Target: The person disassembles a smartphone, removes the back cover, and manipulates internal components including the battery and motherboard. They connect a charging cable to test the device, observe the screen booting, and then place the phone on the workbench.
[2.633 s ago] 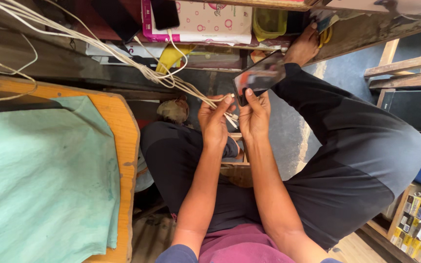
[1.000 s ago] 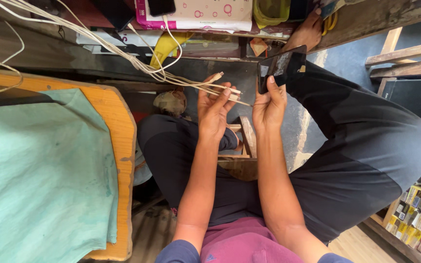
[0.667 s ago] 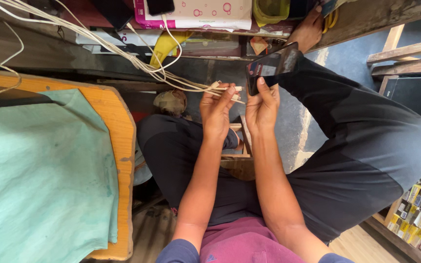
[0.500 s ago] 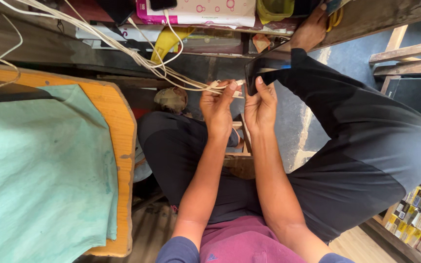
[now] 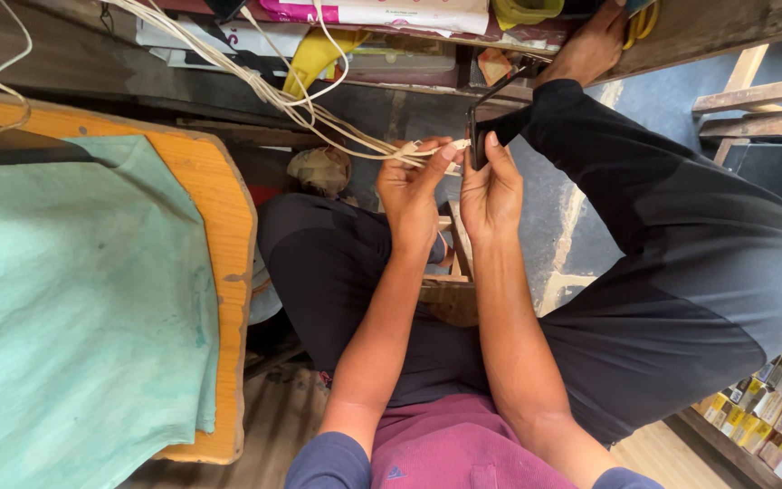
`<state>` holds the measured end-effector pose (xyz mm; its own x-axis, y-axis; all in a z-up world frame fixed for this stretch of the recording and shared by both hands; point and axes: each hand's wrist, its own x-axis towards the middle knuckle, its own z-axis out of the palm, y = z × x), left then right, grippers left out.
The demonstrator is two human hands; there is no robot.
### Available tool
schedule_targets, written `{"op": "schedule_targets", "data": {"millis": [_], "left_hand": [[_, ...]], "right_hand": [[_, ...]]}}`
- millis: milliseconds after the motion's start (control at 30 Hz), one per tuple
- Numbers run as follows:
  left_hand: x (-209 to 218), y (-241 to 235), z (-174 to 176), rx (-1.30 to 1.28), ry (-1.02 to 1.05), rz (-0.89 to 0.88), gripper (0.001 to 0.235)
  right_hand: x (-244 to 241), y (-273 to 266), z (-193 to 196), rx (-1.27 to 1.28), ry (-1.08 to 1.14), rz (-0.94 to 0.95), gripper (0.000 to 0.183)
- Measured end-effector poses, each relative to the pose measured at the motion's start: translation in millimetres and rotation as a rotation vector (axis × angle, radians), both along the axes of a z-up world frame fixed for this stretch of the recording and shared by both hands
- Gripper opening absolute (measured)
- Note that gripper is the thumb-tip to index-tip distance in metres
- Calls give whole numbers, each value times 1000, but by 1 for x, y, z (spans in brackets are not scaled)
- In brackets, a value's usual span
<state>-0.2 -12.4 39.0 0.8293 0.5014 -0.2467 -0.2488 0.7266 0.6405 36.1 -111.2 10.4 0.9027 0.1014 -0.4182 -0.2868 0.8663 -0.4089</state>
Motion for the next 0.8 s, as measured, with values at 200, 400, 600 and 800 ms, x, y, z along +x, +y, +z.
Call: {"op": "schedule_targets", "data": {"millis": [200,400,600,800], "left_hand": [[-2,1,8,90,115,28,19],[-6,1,14,179,189,49,19],[-4,5,15,107,153,36,16],[-7,2,5,158,176,1,12]], "right_hand": [[-1,8,20,-78,-106,-6,27],[-6,16,34,-243,-229,-78,46],[-7,20,36,-294,-245,-112,47],[-7,15,33,-358,-266,-94,55]]}}
